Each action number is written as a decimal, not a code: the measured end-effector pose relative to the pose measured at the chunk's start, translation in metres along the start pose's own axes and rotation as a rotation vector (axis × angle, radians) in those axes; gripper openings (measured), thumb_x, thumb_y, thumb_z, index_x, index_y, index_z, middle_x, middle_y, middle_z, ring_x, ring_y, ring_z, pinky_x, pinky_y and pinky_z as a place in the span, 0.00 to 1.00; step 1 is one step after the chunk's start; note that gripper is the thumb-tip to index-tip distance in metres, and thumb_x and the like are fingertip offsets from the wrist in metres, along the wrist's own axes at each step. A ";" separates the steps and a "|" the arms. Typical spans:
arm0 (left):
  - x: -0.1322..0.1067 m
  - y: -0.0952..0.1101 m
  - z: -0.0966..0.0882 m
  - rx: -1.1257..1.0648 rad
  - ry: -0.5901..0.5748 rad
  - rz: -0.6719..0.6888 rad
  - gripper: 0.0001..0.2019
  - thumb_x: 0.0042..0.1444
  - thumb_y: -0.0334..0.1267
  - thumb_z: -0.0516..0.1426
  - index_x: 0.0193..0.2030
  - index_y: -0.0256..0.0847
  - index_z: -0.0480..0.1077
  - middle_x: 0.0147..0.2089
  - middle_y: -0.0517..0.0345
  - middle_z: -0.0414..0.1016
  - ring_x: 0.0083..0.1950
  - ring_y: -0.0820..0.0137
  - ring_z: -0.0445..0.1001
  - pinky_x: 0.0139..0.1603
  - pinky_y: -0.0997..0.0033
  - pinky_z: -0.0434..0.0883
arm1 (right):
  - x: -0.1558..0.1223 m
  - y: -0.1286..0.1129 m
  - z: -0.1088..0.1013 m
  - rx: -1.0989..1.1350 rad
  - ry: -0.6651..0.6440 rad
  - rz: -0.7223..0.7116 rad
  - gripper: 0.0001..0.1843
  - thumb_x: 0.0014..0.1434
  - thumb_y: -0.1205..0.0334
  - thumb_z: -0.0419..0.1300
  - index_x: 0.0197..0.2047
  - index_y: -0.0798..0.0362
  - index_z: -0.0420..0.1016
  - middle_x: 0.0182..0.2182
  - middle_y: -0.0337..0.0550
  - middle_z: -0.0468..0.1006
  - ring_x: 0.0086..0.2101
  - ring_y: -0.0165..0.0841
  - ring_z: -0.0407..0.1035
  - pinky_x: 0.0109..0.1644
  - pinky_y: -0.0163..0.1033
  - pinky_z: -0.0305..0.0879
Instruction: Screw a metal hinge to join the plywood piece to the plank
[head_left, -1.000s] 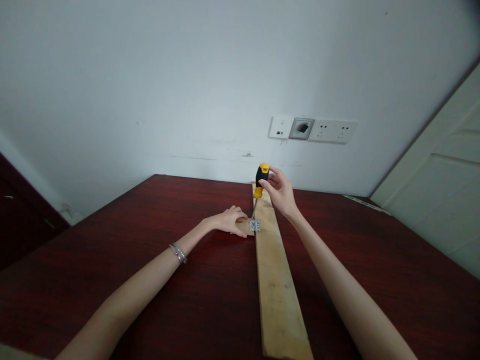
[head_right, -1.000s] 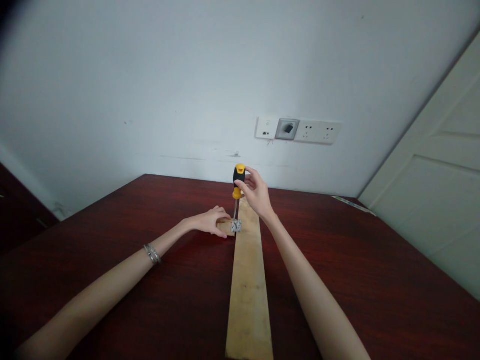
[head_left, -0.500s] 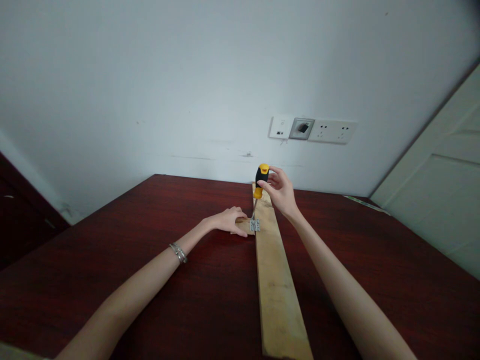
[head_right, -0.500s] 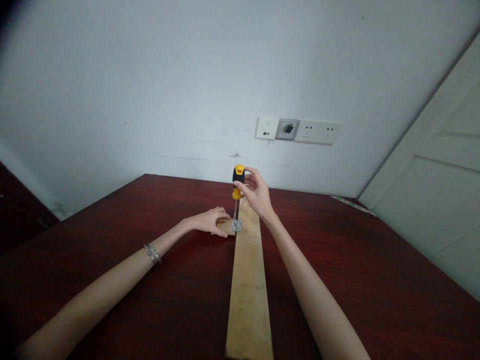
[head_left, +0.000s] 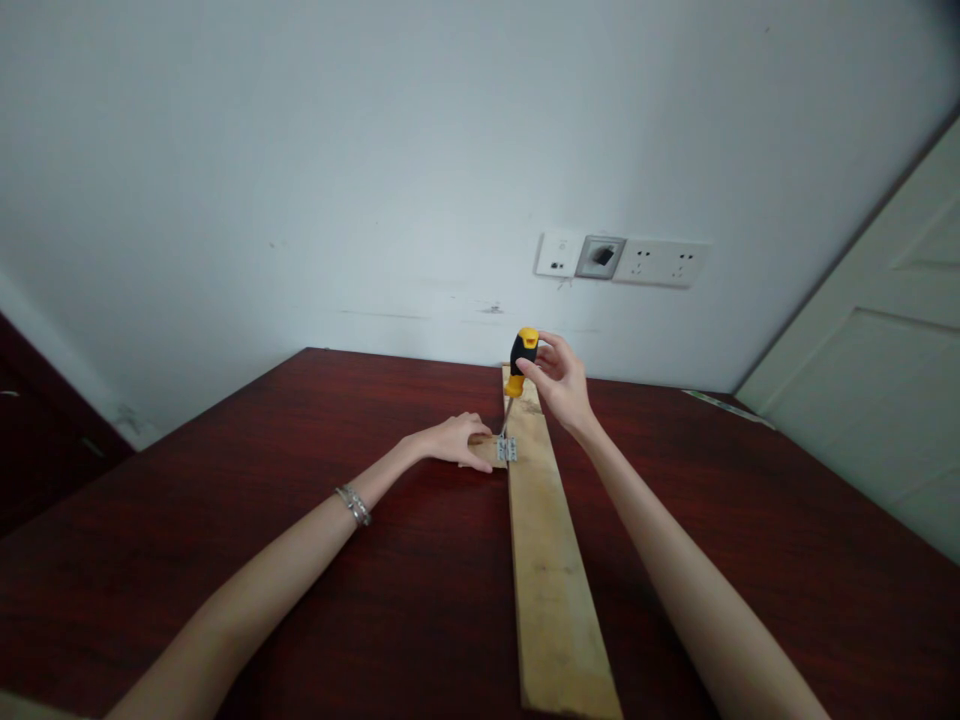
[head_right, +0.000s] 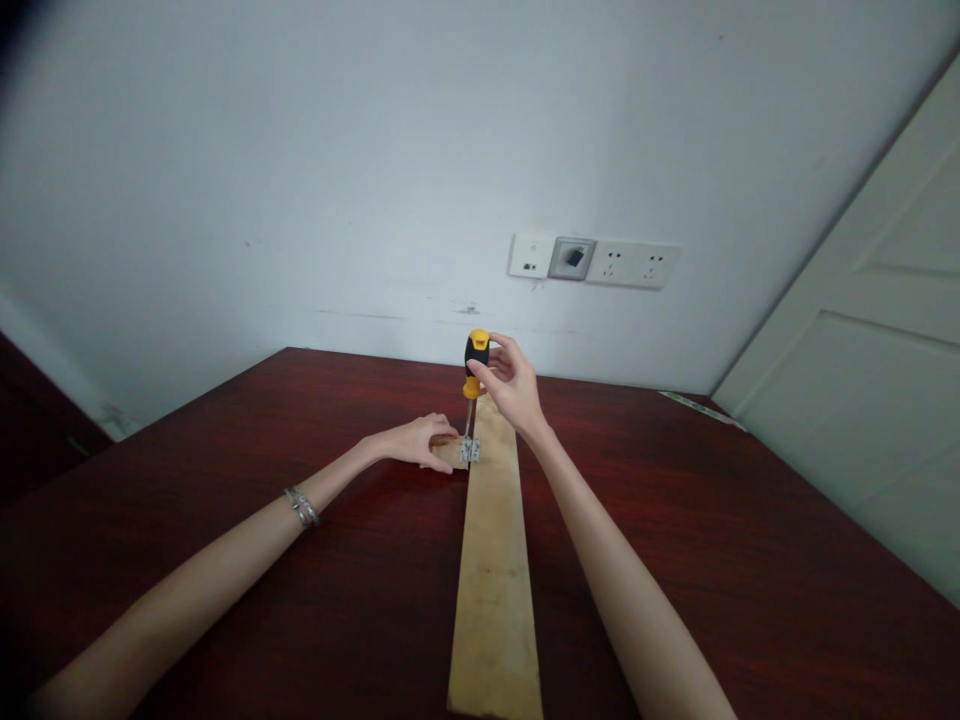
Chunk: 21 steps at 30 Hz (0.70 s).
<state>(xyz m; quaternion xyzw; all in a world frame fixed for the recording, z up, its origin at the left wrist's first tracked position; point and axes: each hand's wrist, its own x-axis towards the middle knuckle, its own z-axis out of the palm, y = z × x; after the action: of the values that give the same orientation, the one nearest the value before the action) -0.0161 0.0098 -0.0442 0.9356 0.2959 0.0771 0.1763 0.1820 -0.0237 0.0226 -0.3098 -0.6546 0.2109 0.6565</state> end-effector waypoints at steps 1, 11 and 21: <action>0.000 0.000 0.000 -0.004 0.001 0.000 0.33 0.43 0.59 0.63 0.52 0.40 0.70 0.45 0.52 0.67 0.46 0.61 0.65 0.44 0.69 0.61 | 0.000 0.000 0.000 0.009 -0.001 0.003 0.22 0.51 0.53 0.65 0.47 0.46 0.67 0.34 0.38 0.75 0.35 0.32 0.72 0.42 0.42 0.71; -0.001 0.002 -0.002 -0.017 0.005 0.003 0.32 0.43 0.58 0.64 0.51 0.40 0.71 0.45 0.52 0.67 0.46 0.61 0.66 0.45 0.68 0.61 | -0.001 -0.002 -0.003 0.035 -0.023 0.030 0.23 0.51 0.51 0.65 0.48 0.47 0.66 0.35 0.40 0.74 0.36 0.33 0.72 0.43 0.43 0.71; 0.001 0.001 -0.001 -0.010 0.022 0.021 0.31 0.43 0.56 0.64 0.50 0.38 0.72 0.44 0.51 0.67 0.45 0.62 0.66 0.44 0.68 0.62 | -0.001 -0.007 0.000 0.010 -0.024 0.015 0.26 0.51 0.54 0.66 0.52 0.46 0.65 0.35 0.39 0.74 0.33 0.32 0.71 0.36 0.38 0.71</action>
<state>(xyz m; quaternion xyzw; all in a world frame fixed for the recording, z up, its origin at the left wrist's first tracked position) -0.0150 0.0098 -0.0433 0.9369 0.2876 0.0908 0.1770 0.1807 -0.0294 0.0268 -0.3089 -0.6590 0.2227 0.6487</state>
